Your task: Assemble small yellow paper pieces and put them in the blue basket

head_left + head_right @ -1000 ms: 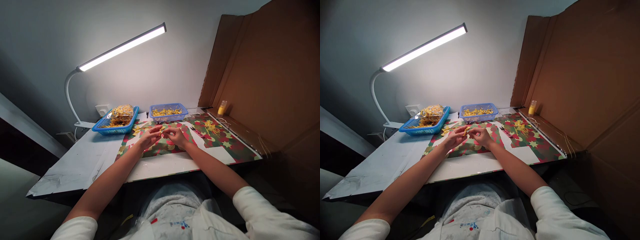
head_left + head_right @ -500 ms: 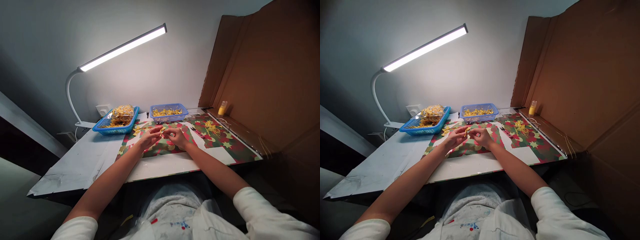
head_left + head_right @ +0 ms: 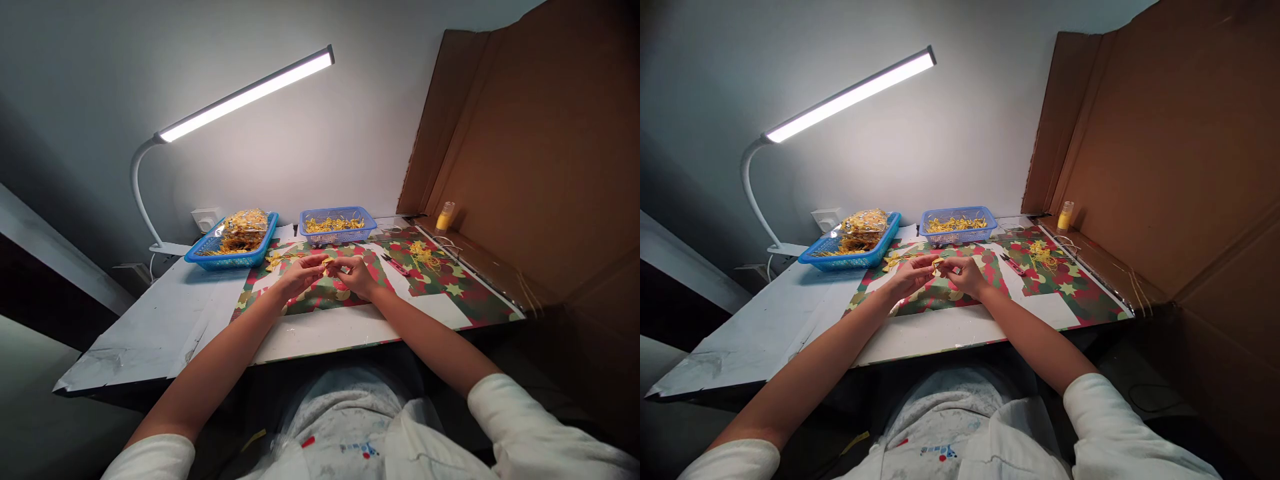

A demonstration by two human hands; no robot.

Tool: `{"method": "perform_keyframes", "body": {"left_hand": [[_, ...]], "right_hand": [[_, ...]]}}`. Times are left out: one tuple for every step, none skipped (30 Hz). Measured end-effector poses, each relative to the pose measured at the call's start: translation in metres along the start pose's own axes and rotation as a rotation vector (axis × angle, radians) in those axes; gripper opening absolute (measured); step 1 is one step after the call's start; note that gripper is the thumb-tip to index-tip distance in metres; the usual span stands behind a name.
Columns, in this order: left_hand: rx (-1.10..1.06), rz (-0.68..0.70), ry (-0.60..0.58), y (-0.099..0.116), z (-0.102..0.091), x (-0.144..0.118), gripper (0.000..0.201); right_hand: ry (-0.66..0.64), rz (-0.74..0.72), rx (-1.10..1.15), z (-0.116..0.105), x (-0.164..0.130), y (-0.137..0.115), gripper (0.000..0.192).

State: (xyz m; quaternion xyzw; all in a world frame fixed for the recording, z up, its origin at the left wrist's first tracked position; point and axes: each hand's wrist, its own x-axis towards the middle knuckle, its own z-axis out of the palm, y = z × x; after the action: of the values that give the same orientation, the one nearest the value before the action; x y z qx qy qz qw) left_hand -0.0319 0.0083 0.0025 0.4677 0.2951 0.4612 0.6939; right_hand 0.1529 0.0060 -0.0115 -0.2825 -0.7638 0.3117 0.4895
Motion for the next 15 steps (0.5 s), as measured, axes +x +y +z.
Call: {"method": "perform_keyframes", "body": {"left_hand": [[0.012,0.005,0.005,0.000,0.000,0.000,0.037],[0.024,0.012,0.012,0.000,0.001,0.000,0.038],[0.038,0.018,0.021,0.000,0.001,0.000,0.038],[0.054,0.026,0.033,0.000,0.002,0.000,0.039],[0.074,0.032,0.049,0.000,0.003,0.000,0.040],[0.101,0.034,0.068,-0.001,0.003,0.000,0.041],[0.135,0.032,0.091,-0.001,0.004,0.000,0.043],[0.176,0.024,0.112,-0.002,0.004,-0.001,0.045],[0.223,0.011,0.133,-0.003,0.004,-0.001,0.047],[0.278,-0.005,0.149,-0.005,0.004,0.000,0.048],[0.337,-0.020,0.163,-0.006,0.003,0.000,0.050],[0.395,-0.029,0.176,-0.008,0.003,0.000,0.051],[0.451,-0.032,0.188,-0.009,0.002,0.000,0.051],[0.502,-0.031,0.197,-0.010,0.001,0.001,0.052],[0.541,-0.027,0.206,-0.010,0.001,0.001,0.051]], "right_hand": [[0.002,0.001,-0.002,0.000,0.000,0.000,0.015],[0.004,0.002,-0.002,0.000,0.000,0.001,0.014],[0.005,0.003,-0.003,0.000,0.000,0.001,0.014],[0.003,0.005,-0.008,0.000,0.000,0.002,0.014],[-0.001,0.007,-0.019,0.000,0.001,0.003,0.014],[-0.007,0.013,-0.035,0.000,0.002,0.004,0.014],[-0.017,0.024,-0.062,0.000,0.002,0.006,0.015],[-0.028,0.040,-0.100,0.000,0.003,0.007,0.016],[-0.035,0.059,-0.148,0.000,0.003,0.009,0.016],[-0.038,0.078,-0.203,0.000,0.004,0.010,0.015],[-0.040,0.095,-0.263,0.001,0.004,0.012,0.014],[-0.045,0.109,-0.321,0.001,0.005,0.013,0.013],[-0.052,0.121,-0.371,0.002,0.005,0.014,0.013],[-0.062,0.131,-0.410,0.002,0.006,0.015,0.013],[-0.074,0.141,-0.437,0.002,0.006,0.016,0.013]]}}
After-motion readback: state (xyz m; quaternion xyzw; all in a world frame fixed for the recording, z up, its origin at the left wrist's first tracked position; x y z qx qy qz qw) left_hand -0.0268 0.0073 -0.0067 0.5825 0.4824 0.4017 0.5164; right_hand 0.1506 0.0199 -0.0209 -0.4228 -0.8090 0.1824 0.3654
